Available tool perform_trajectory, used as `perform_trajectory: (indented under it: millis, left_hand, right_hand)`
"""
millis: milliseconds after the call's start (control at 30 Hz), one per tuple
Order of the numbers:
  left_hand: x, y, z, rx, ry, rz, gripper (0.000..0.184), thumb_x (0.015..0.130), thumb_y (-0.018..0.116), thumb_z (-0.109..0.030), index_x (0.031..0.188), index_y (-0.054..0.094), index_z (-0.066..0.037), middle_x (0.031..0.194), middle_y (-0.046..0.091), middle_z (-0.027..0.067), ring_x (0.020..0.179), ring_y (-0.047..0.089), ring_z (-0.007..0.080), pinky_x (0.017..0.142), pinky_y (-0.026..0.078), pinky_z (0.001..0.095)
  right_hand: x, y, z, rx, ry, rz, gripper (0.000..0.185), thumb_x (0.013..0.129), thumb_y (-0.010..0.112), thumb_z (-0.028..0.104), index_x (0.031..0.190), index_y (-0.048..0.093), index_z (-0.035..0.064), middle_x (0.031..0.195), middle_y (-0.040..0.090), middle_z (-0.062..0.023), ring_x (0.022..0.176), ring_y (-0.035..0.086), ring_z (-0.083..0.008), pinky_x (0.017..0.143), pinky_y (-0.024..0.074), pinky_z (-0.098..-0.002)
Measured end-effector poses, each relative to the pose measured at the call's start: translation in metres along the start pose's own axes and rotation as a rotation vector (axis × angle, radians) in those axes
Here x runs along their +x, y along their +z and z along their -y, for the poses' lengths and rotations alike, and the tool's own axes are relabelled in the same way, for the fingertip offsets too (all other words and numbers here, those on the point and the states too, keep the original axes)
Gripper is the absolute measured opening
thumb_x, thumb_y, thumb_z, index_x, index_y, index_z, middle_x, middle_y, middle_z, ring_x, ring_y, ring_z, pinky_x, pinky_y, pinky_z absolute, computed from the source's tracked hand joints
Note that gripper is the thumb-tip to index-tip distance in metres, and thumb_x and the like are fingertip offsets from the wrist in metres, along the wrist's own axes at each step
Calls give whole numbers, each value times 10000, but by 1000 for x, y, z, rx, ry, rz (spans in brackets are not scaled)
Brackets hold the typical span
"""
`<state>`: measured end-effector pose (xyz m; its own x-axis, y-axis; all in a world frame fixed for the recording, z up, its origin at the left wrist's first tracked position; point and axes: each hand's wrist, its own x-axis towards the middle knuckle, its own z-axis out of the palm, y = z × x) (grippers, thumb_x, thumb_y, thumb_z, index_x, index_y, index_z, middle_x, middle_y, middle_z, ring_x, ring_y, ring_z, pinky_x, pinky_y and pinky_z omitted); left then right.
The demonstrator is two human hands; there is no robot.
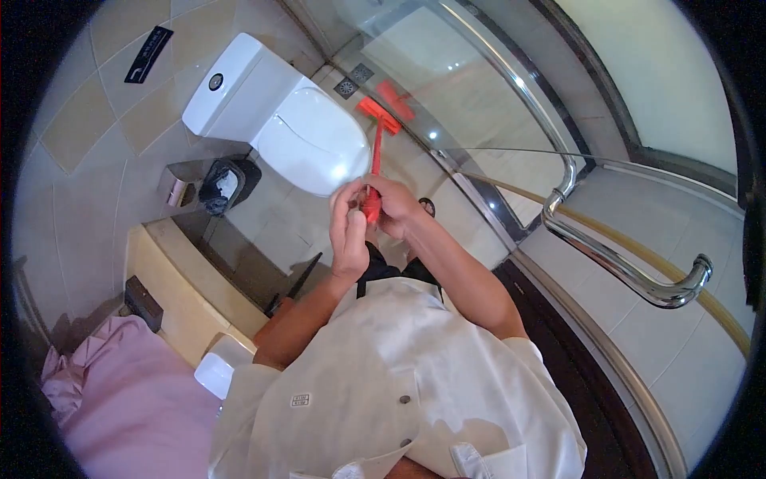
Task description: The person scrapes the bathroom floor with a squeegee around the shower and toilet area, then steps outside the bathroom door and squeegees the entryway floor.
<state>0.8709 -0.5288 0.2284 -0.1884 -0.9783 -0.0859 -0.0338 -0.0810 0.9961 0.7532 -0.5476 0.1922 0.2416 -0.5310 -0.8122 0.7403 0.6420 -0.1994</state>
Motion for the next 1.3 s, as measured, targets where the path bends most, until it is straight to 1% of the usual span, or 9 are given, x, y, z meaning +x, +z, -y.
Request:
perform_trajectory:
  millis: [167,300,367,400,467,700,1000,1067,1300]
  left_hand:
    - [28,-7,-2,342,181,158,307,859,591,-127,1138,583,2,1198,533,142,1072,530,238,956,407,356]
    - [25,-16,16,423,220,223,157,809,668,-99,933,623,-15,1081,601,146,1020,567,283,897,440,362]
    - [17,-17,16,463,241,251,136,806,678,-114,884,619,-19,1022,626,142,990,581,296,874,451,361]
    - [12,-16,15,487,267,252,133,793,690,-112,850,608,-25,979,634,141,952,591,306,841,461,366]
    - [7,-15,17,513,327,255,146,752,719,-102,789,589,-47,899,649,131,832,608,321,752,482,389]
    - [-12,-22,13,479,359,402,173,708,748,-106,747,585,-61,851,644,108,773,608,301,693,480,392]
    - [-8,-16,7,306,323,900,187,696,760,-129,768,604,-57,842,633,90,808,613,291,725,488,385]
    - [-11,-12,11,260,342,968,172,705,748,-107,792,612,-49,826,633,90,807,616,295,731,493,379]
    - [-19,-21,18,241,274,941,91,766,676,-27,808,596,-20,853,657,124,884,642,289,822,501,369]
  right_hand:
    - [29,-9,-12,-9,-184,270,223,873,566,247,859,617,31,763,593,-36,643,567,-157,535,480,-320]
    - [89,-57,-29,-28,-184,235,151,884,579,204,874,614,57,824,619,-47,682,585,-143,586,475,-302]
    - [109,-73,-35,-707,-453,136,157,833,619,209,826,625,52,770,613,-53,646,576,-158,577,466,-310]
    - [114,-75,-38,-699,-455,129,157,833,619,209,826,625,52,770,613,-53,646,576,-158,577,466,-310]
    - [121,-73,-45,-472,-65,-190,196,785,643,223,766,625,29,715,603,-63,619,570,-171,569,457,-317]
    - [49,-63,-58,-423,-86,-319,180,765,639,166,730,619,-9,664,592,-88,554,537,-192,503,426,-352]
    - [-6,-87,-89,268,-65,-356,73,804,550,97,820,553,26,680,548,-78,576,530,-221,538,458,-363]
    - [-12,-94,-97,274,-88,-384,79,754,607,113,722,569,52,651,553,-77,547,535,-205,502,447,-368]
    - [34,-107,-111,215,-130,-501,125,810,554,159,747,542,52,631,549,-70,525,520,-192,458,418,-340]
